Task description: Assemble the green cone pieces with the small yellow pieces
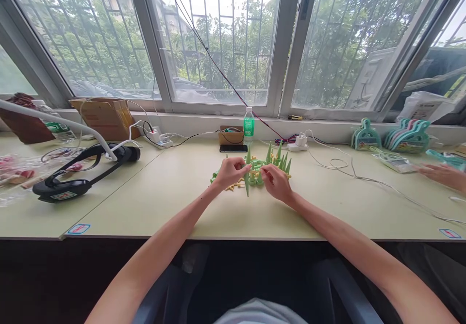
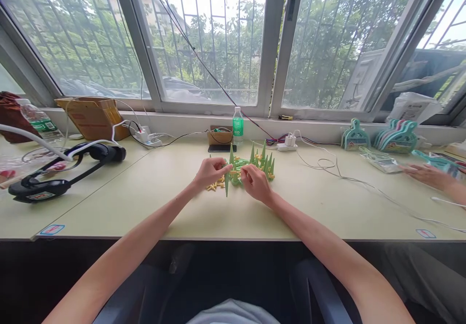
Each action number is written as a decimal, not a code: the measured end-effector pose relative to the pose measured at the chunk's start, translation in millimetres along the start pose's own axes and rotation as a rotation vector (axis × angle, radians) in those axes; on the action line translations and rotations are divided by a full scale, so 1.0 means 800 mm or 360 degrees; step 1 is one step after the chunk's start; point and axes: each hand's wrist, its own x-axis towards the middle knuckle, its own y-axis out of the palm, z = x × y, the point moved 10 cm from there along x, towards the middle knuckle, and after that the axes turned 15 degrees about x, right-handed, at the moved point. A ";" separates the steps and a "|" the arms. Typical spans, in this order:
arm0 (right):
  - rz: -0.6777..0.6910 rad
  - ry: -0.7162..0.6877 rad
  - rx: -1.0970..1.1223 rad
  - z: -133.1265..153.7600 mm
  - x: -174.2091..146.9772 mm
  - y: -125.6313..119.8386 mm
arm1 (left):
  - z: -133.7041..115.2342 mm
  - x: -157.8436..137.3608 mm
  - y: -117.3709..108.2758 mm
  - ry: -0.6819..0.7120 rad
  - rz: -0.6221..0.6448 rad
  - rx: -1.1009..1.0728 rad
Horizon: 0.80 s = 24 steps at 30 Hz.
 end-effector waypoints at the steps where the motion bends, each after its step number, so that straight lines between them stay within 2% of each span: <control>1: 0.0000 -0.0007 -0.0002 0.001 0.000 0.000 | 0.000 0.000 -0.001 -0.0005 -0.0008 -0.0003; 12: -0.0014 -0.0110 0.0002 0.007 0.001 0.000 | 0.001 0.000 0.006 0.0029 0.0031 -0.0063; 21: -0.0017 -0.0106 0.0007 0.008 0.001 -0.001 | -0.005 -0.005 0.021 0.0087 0.0199 -0.0267; 24: -0.0018 -0.0102 0.0014 0.006 0.000 -0.002 | -0.006 -0.005 0.023 0.0124 0.0199 -0.0240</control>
